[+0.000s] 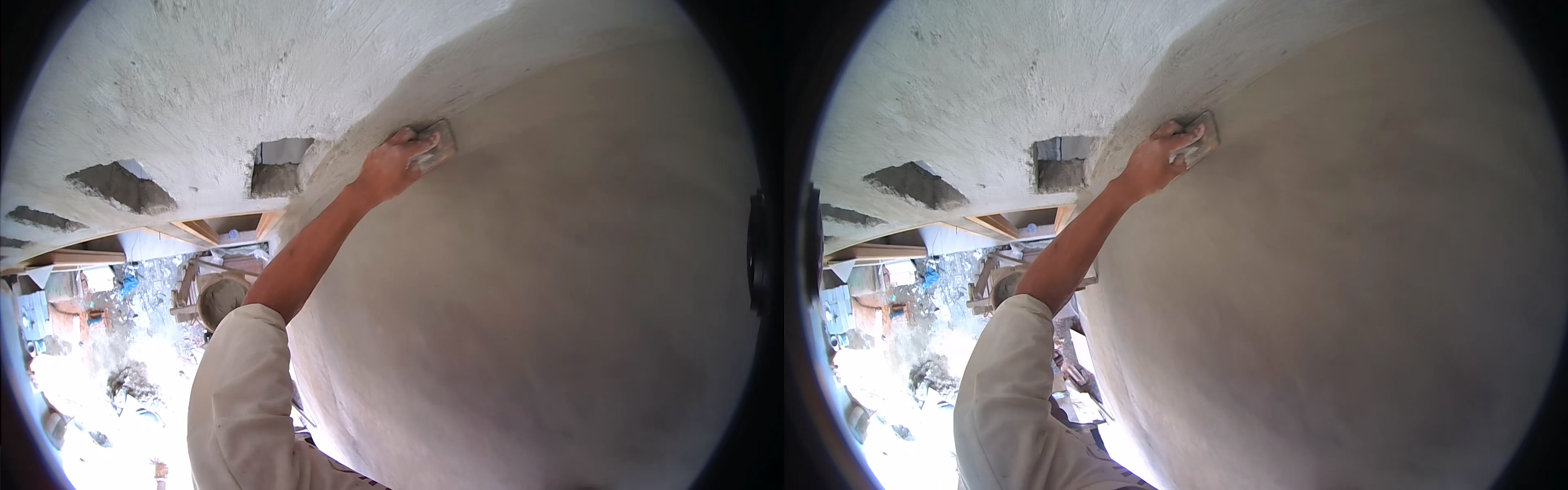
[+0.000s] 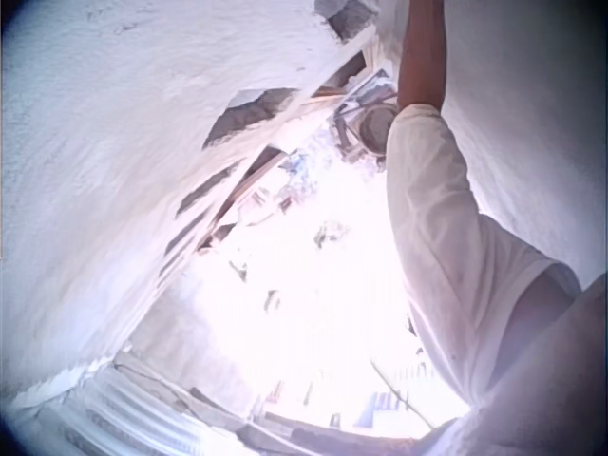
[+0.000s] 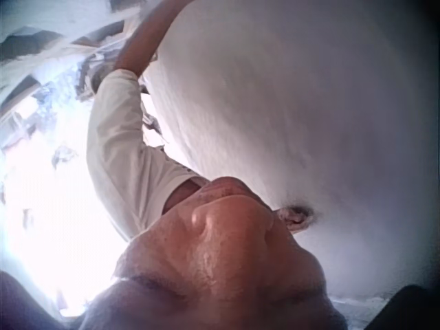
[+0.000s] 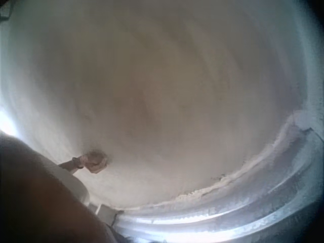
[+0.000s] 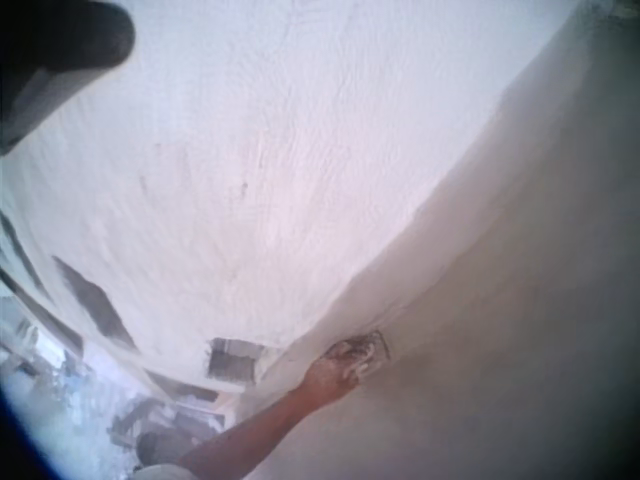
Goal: The person smooths a wet plaster coating on a wall using a hand-held wooden float, moving it in circular and sweeping motions across the surface.
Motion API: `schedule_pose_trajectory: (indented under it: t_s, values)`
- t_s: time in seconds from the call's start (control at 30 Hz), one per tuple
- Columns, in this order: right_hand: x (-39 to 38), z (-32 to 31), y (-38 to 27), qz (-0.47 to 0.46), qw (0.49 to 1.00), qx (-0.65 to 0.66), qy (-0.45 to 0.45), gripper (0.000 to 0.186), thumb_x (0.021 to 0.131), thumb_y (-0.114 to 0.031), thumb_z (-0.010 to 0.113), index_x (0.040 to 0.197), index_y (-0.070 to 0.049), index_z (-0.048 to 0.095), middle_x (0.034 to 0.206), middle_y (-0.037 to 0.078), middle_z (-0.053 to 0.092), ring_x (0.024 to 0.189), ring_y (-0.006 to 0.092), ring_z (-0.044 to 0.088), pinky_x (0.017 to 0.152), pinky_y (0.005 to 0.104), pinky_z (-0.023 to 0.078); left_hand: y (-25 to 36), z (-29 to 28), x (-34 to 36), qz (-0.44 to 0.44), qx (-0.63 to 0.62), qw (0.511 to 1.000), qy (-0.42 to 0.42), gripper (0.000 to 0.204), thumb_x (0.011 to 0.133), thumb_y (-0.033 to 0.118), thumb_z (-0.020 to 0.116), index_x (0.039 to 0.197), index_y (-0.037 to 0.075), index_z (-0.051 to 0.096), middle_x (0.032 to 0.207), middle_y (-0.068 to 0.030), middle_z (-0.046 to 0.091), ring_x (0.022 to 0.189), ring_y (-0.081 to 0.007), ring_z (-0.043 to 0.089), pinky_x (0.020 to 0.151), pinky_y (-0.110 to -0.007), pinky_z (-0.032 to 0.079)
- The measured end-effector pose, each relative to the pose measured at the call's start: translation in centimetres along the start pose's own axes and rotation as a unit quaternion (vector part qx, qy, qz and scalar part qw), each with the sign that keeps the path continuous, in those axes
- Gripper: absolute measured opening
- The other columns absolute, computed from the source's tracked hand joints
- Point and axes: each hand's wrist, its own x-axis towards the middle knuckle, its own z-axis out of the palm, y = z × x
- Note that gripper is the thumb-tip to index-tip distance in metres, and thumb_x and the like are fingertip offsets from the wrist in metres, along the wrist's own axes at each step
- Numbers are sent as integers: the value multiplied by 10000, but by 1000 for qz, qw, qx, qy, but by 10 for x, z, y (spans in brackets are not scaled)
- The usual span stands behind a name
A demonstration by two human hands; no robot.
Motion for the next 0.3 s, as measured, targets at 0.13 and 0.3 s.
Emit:
schedule_pose_trajectory:
  t_s: [0.13,0.3]
  values:
    - [7,9,-13,-36,998,16,-43,360,911,-293,634,1018,49,665,839,161,682,687,241,630,561,373,506,-60,28,-35,-51,-38,998,-8,574,789,76,609,1328,263,549,1149,-107,553,1048,-294,579,884,-394,501]
    - [-3,6,-9,36,997,-33,-58,367,873,-308,671,1043,18,666,922,178,687,776,270,646,649,387,524,-112,54,-65,-85,-22,996,-16,615,778,93,642,1350,288,528,1200,-107,546,1137,-298,542,956,-367,472]
